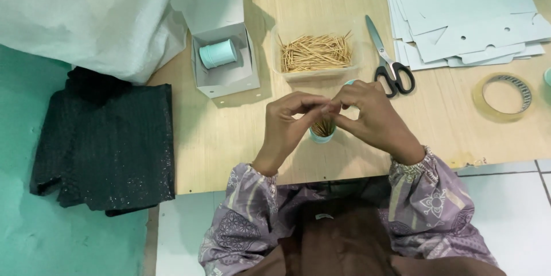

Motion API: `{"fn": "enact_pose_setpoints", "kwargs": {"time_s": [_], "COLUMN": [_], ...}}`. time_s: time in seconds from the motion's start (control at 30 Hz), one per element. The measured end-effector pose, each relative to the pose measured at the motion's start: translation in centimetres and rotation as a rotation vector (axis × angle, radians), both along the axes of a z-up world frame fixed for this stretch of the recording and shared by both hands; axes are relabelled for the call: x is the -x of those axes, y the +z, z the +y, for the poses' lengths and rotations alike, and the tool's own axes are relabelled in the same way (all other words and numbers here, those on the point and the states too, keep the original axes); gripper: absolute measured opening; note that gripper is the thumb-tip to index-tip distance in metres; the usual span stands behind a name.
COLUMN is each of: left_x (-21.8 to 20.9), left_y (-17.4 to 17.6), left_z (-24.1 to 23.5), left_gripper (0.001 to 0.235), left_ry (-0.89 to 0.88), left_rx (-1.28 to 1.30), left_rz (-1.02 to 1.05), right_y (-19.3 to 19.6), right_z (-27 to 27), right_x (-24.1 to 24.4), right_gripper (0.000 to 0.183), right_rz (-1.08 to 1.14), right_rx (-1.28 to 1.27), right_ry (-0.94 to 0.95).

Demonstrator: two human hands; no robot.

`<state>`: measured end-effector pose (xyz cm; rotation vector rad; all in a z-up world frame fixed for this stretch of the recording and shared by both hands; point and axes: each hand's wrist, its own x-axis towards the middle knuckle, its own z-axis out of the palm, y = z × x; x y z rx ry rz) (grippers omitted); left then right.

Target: The person repeatedly picks up wooden sticks from a container and inserts them into small light-blue cylindrical holders on a table. The person handles the sticks and holders by hand, placing each stick into a holder and then picking another stick to repeat the process.

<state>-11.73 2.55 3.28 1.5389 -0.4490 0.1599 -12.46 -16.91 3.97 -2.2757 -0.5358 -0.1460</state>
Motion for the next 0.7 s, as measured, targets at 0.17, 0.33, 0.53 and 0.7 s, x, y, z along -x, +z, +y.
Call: {"fn": "enact_pose_setpoints", "kwargs": {"time_s": [0.17, 0.33, 0.53, 0.7], "left_x": [1.7, 2.0, 2.0, 2.0], "left_y": [-1.2, -2.6, -3.9, -3.2], "left_z": [0.4, 1.0, 1.1, 1.1], "left_gripper": [0.02, 0.019, 0.018, 0.015], "left_ry": [0.044, 0.035, 0.052, 0.049], "left_rx": [-0.114, -0.23, -0.324, -0.265], "left_rz": [-0.104, -0.12, -0.161, -0.098], "right_y": [-1.2, -1.7, -2.8, -2.7], "right_z": [-0.2, -0.6, -0.5, -0.2], "right_x": [1.5, 2.1, 2.1, 2.0], "right_gripper": [0.005, 0.005, 0.008, 0.005], "right_rz": [-0.04, -0.02, 0.0, -0.014], "right_rx": [0.043, -0.001, -0.009, -0.007], "right_ry": [-0.022, -0.073, -0.098, -0.102]}}
